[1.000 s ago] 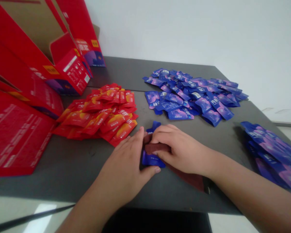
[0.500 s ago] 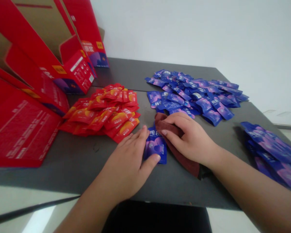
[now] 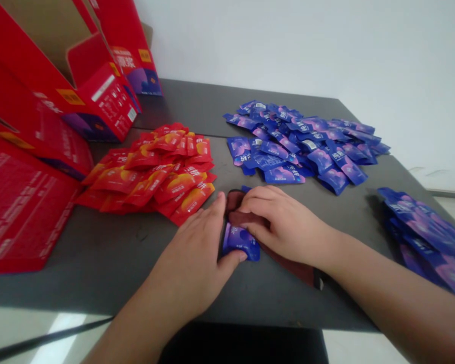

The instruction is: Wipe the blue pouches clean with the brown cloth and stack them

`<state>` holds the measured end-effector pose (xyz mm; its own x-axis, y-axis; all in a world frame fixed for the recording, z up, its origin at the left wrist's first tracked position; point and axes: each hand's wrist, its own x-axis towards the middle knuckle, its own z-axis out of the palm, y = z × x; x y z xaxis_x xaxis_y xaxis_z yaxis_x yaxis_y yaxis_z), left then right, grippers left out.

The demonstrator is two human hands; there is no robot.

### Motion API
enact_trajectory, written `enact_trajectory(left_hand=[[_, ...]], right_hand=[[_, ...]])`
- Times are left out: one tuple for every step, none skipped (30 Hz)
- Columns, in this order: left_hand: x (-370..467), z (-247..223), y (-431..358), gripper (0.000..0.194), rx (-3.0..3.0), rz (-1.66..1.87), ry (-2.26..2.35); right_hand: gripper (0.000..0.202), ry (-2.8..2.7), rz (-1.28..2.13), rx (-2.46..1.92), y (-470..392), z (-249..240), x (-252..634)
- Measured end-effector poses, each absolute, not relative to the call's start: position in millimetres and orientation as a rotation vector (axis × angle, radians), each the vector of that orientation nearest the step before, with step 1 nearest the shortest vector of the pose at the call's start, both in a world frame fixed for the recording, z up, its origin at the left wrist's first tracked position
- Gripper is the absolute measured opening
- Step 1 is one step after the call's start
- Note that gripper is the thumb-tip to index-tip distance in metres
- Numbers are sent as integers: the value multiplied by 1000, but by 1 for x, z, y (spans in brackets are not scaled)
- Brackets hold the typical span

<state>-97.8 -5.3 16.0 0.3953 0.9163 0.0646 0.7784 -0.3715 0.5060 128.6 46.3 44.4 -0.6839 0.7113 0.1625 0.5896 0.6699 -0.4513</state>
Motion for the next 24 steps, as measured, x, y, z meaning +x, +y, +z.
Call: enact_trajectory(left_hand=[[-97, 16, -5, 96, 2262, 468, 1462], [-97, 17, -5, 93, 2262, 461, 1462], [-96, 17, -5, 91, 2265, 455, 1460], [-96, 18, -5, 90, 2269, 449, 1456], [-96, 18, -5, 89, 2273, 443, 1454], [-96, 19, -5, 89, 2277, 440, 1452], [-96, 19, -5, 89, 2280, 439, 1451], [-97, 19, -5, 89, 2283, 439, 1452], [-97, 19, -6, 89, 2285, 440, 1452], [-97, 19, -6, 89, 2287, 444, 1453], [-98, 19, -7, 89, 2286, 449, 1454], [-98, 19, -7, 88, 2284, 457, 1453], [-98, 19, -8, 87, 2279, 466, 1448], [-98, 18, -8, 85, 2272, 479, 1439], [-98, 18, -7, 84, 2263, 492, 1427], [-99, 18, -7, 84, 2255, 503, 1412], [-99, 17, -6, 86, 2248, 512, 1398], [-99, 17, -5, 89, 2245, 517, 1389], [-99, 17, -5, 93, 2246, 517, 1385], [-99, 17, -4, 95, 2250, 513, 1384], [-99, 17, -4, 96, 2253, 505, 1385], [-99, 18, -4, 96, 2255, 500, 1387], [-99, 18, -4, 96, 2254, 495, 1392], [-99, 19, -4, 96, 2251, 488, 1397]], right_hand=[[9, -2555, 490, -1066, 51, 42, 129], [10, -2546, 459, -1096, 55, 39, 130], [12, -2533, 435, -1127, 58, 37, 131], [14, -2514, 414, -1162, 60, 35, 131], [15, -2483, 394, -1200, 62, 34, 132], [16, -2443, 375, -1234, 61, 33, 132], [16, -2399, 358, -1256, 60, 34, 133], [16, -2351, 345, -1262, 56, 36, 134], [15, -2305, 341, -1250, 52, 38, 135], [15, -2266, 353, -1217, 47, 42, 136], [15, -2241, 386, -1169, 41, 46, 137], [16, -2232, 437, -1110, 35, 50, 137], [17, -2242, 508, -1048, 29, 54, 137], [19, -2276, 602, -985, 24, 57, 136], [20, -2332, 710, -921, 21, 61, 134], [21, -2393, 810, -866, 18, 63, 131], [21, -2451, 892, -824, 17, 64, 128], [21, -2501, 950, -799, 17, 65, 126], [20, -2534, 974, -792, 18, 65, 123], [18, -2550, 968, -804, 19, 65, 121], [16, -2551, 951, -826, 21, 64, 120], [14, -2546, 936, -844, 23, 63, 120], [14, -2544, 926, -850, 24, 62, 119], [14, -2539, 912, -851, 26, 61, 120]])
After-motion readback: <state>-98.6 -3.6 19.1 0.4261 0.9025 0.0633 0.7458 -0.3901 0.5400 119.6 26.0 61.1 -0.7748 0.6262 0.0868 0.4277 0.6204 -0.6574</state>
